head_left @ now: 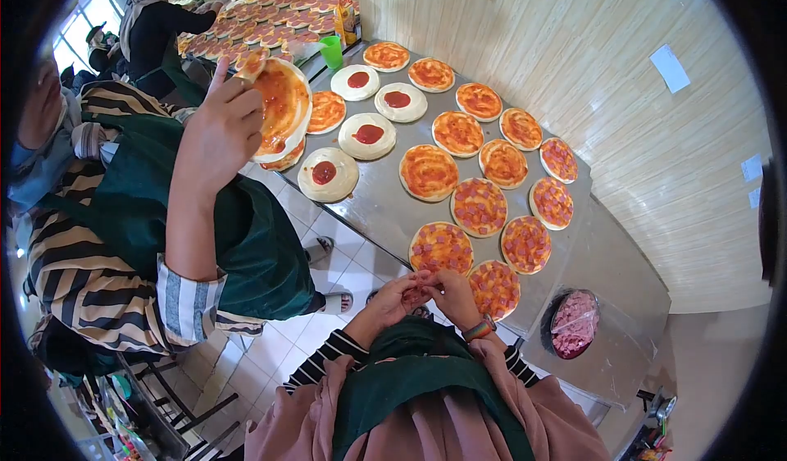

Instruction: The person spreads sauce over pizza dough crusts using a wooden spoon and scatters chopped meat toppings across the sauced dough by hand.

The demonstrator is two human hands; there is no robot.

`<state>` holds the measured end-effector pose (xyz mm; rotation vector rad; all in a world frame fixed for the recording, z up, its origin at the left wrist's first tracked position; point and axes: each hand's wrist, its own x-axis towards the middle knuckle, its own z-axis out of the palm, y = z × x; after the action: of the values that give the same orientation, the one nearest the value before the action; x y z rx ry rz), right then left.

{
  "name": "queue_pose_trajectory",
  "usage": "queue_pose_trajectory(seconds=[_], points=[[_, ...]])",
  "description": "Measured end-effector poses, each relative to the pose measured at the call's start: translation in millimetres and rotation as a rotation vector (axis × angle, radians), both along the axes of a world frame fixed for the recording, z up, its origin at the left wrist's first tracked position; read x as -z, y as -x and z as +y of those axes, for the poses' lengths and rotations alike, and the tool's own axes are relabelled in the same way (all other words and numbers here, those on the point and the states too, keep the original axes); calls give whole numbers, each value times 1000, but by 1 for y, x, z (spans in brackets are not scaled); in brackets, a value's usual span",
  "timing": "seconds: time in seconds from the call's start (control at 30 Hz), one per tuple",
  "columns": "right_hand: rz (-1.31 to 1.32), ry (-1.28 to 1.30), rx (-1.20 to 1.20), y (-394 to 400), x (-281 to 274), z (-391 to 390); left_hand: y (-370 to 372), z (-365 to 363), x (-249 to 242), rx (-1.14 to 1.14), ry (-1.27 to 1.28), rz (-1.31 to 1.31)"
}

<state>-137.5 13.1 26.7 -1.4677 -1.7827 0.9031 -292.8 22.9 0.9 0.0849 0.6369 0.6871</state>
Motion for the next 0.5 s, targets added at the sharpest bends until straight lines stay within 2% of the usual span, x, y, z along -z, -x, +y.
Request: queue_pose_trajectory(seconds=[0.2, 0.5], points=[[-47, 43, 17, -5, 13, -1, 5, -3, 1, 51, -89, 159], [-44, 13, -13, -3, 11, 3, 4, -2, 10, 7, -50, 247]])
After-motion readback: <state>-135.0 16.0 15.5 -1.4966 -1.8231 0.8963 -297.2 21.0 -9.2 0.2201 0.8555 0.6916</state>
